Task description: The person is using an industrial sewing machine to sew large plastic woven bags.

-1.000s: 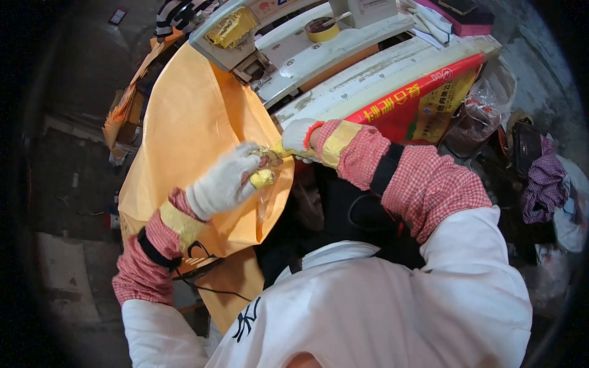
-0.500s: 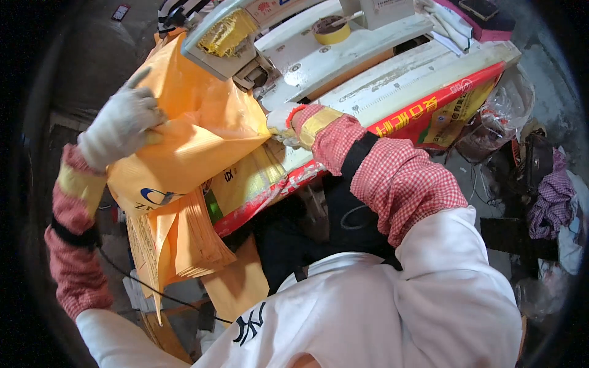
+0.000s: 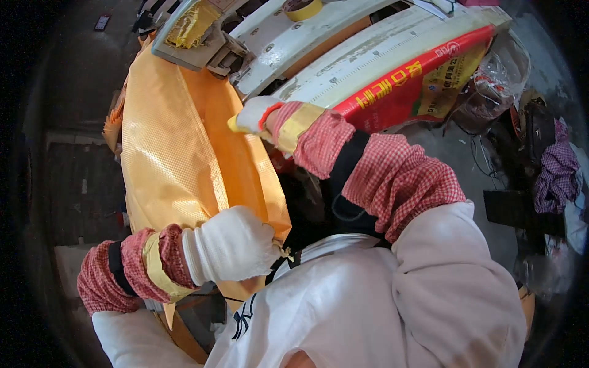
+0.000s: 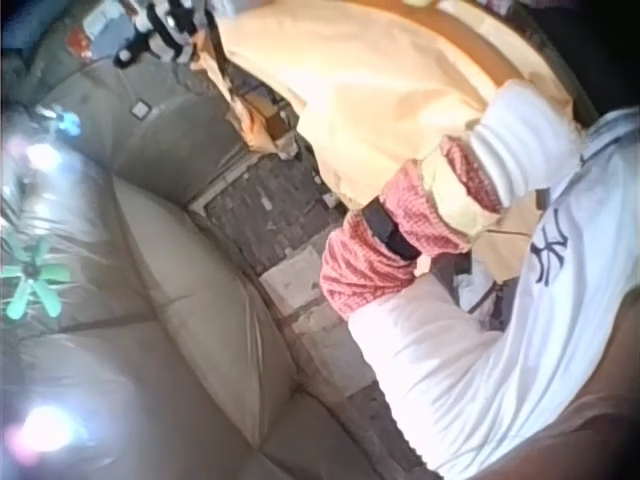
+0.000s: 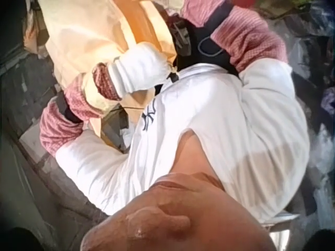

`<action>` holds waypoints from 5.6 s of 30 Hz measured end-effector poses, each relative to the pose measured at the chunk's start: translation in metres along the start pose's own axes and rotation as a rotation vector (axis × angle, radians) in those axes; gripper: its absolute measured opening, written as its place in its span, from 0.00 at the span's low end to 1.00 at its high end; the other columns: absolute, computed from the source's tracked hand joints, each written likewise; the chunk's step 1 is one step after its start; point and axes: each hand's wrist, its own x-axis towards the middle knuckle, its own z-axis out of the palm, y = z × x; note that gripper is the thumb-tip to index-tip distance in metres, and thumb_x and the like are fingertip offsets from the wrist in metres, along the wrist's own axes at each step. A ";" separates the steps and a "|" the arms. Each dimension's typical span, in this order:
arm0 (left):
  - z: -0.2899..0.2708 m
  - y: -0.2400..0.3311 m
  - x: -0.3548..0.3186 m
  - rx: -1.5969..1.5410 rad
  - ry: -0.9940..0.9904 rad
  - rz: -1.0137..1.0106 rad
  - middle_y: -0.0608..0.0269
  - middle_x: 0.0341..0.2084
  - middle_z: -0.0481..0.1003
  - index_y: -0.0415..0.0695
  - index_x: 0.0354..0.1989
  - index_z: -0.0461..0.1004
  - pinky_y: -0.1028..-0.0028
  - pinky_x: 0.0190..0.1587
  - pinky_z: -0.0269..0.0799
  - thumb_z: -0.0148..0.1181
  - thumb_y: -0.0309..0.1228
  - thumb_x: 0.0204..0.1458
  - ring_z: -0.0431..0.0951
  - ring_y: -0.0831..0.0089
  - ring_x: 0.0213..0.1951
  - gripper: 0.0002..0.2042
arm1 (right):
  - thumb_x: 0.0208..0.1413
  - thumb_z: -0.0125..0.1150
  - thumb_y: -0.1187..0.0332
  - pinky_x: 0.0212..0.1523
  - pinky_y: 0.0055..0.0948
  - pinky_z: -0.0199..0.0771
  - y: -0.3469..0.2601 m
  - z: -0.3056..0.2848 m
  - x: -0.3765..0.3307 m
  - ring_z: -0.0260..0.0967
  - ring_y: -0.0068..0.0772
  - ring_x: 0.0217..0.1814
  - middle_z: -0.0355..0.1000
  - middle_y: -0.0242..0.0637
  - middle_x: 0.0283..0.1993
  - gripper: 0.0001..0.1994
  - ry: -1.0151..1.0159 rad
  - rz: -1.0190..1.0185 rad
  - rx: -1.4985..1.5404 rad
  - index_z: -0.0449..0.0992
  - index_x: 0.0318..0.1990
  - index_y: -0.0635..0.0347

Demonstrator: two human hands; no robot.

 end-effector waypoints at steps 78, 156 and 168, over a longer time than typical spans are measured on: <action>-0.077 0.037 -0.106 0.317 0.250 -0.384 0.67 0.21 0.65 0.46 0.23 0.70 0.65 0.32 0.62 0.65 0.38 0.21 0.67 0.64 0.27 0.17 | 0.29 0.64 0.74 0.30 0.32 0.66 -0.014 -0.008 -0.126 0.64 0.44 0.30 0.65 0.40 0.26 0.11 0.492 -0.924 0.176 0.72 0.26 0.60; 0.039 -0.075 -0.074 0.199 -0.321 -0.773 0.64 0.22 0.76 0.46 0.23 0.76 0.63 0.29 0.70 0.55 0.29 0.40 0.77 0.61 0.29 0.04 | 0.42 0.53 0.75 0.36 0.35 0.70 -0.024 0.044 -0.157 0.69 0.42 0.37 0.70 0.37 0.33 0.07 -0.169 -0.572 0.083 0.74 0.31 0.56; 0.068 -0.068 -0.072 0.092 -0.754 -0.653 0.61 0.32 0.77 0.47 0.35 0.78 0.63 0.33 0.71 0.54 0.33 0.43 0.77 0.60 0.36 0.11 | 0.41 0.53 0.70 0.22 0.37 0.70 -0.073 0.049 -0.142 0.72 0.41 0.27 0.71 0.38 0.25 0.10 -0.411 -0.719 -0.651 0.74 0.34 0.57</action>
